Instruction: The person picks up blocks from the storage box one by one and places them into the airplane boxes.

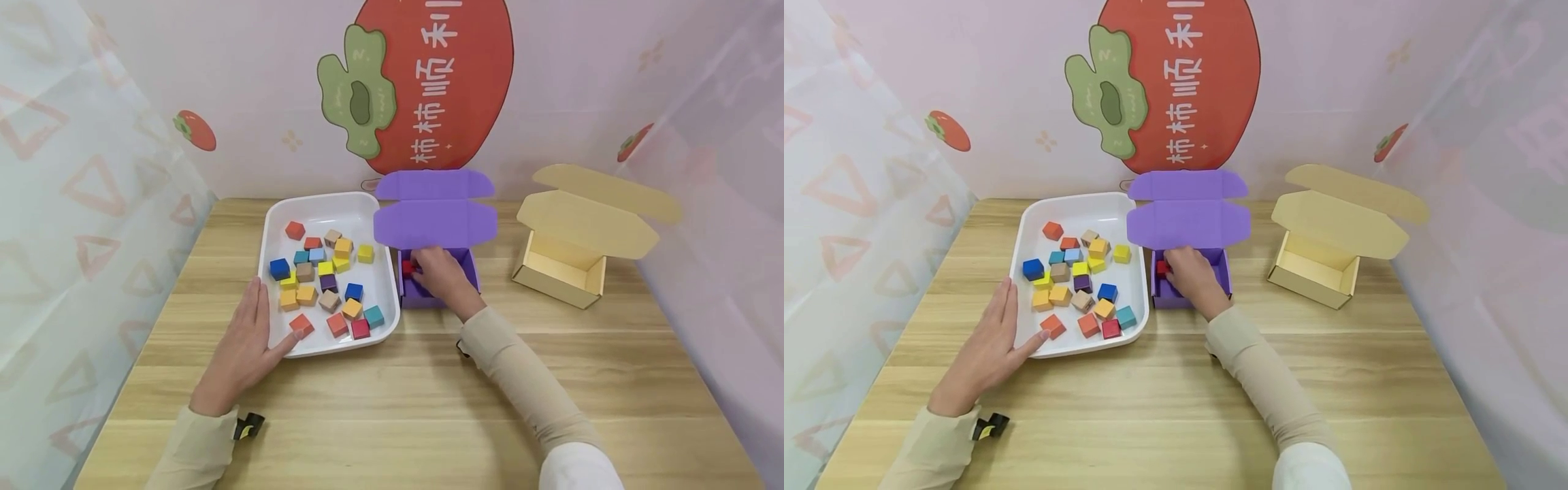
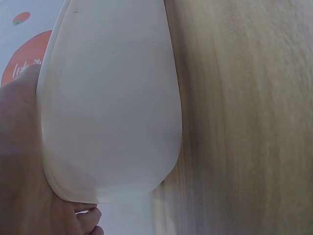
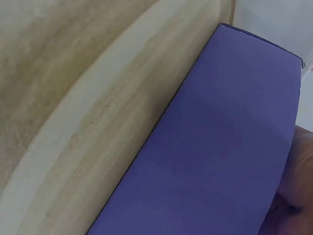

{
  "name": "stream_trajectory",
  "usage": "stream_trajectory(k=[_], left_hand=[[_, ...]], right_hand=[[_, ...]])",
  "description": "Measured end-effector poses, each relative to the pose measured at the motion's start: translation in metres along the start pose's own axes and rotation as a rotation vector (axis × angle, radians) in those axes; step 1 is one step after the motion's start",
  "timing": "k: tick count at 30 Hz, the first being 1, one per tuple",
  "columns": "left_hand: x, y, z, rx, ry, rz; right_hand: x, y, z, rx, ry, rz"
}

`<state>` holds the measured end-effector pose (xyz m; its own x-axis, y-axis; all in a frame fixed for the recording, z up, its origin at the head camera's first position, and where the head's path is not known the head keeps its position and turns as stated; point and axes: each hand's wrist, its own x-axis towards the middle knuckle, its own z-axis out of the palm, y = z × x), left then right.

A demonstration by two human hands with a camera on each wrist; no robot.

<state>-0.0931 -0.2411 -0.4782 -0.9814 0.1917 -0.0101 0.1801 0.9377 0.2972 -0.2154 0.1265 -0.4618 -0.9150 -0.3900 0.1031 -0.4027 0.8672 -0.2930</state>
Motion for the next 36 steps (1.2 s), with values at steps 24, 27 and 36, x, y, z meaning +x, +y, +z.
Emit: stream_trajectory(k=[24,27,36], left_hand=[[0.002,0.0,-0.001,-0.022,-0.005,0.001],[0.002,0.0,0.0,-0.018,-0.004,0.001],[0.003,0.0,-0.001,-0.021,-0.019,-0.013]], right_hand=[[-0.002,-0.033,-0.058,0.139,-0.176,-0.321],[-0.001,-0.046,-0.056,0.11,-0.281,-0.38],[0.004,-0.079,-0.028,-0.168,-0.499,-0.397]])
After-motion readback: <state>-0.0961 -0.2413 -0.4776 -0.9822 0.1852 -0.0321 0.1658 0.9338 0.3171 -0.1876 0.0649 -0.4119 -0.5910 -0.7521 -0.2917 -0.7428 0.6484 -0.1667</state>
